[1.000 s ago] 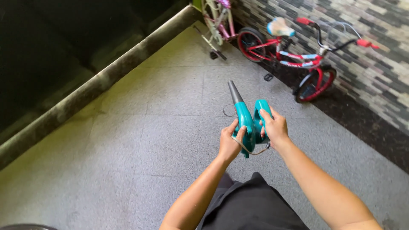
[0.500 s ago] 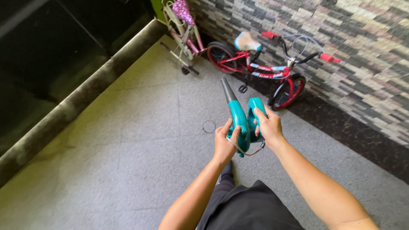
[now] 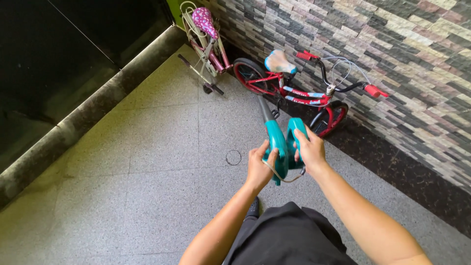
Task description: Operate a handheld electric blower to clear debris in a garage area while managing the power cable.
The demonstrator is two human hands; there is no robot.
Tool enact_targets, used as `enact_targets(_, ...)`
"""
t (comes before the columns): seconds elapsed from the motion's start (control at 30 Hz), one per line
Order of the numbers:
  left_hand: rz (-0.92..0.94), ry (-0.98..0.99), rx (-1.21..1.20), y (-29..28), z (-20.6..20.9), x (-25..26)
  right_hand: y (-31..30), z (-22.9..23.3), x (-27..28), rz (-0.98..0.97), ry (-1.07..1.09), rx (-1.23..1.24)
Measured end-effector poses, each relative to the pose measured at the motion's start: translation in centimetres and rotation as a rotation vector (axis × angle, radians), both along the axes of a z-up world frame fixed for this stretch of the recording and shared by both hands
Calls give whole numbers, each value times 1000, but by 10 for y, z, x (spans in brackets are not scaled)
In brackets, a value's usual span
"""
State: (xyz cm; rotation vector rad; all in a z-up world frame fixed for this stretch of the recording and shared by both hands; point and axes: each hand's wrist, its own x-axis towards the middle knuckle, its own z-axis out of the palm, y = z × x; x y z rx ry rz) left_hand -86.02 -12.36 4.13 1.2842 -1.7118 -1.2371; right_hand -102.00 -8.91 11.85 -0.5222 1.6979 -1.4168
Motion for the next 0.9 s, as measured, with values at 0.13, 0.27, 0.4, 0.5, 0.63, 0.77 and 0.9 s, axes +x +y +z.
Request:
enact_targets(0.13, -14, -2, 25, 18, -15, -50, 22, -29, -46, -37, 2, 7)
enact_targets(0.27, -75, -44, 68, 45, -16, -114, 55, -44, -109, -114, -45, 59)
enact_targets(0.4, -134, -60, 125, 87, 2, -192, 96, -55, -186, -144, -33, 81)
enact_targets(0.5, -125, -92, 92, 119, -24, -253, 132, -67, -239, -197, -45, 31)
enact_targets(0.63, -119, -48, 162, 158, -46, -314, 177, -74, -298, -214, -22, 63)
enact_targets(0.77, -174, -124, 176, 191, -46, -339, 206, -86, -332, -203, -28, 134)
enact_targets(0.9, -146, -100, 105, 215, -22, -335, 222, -88, -339, -125, -63, 145)
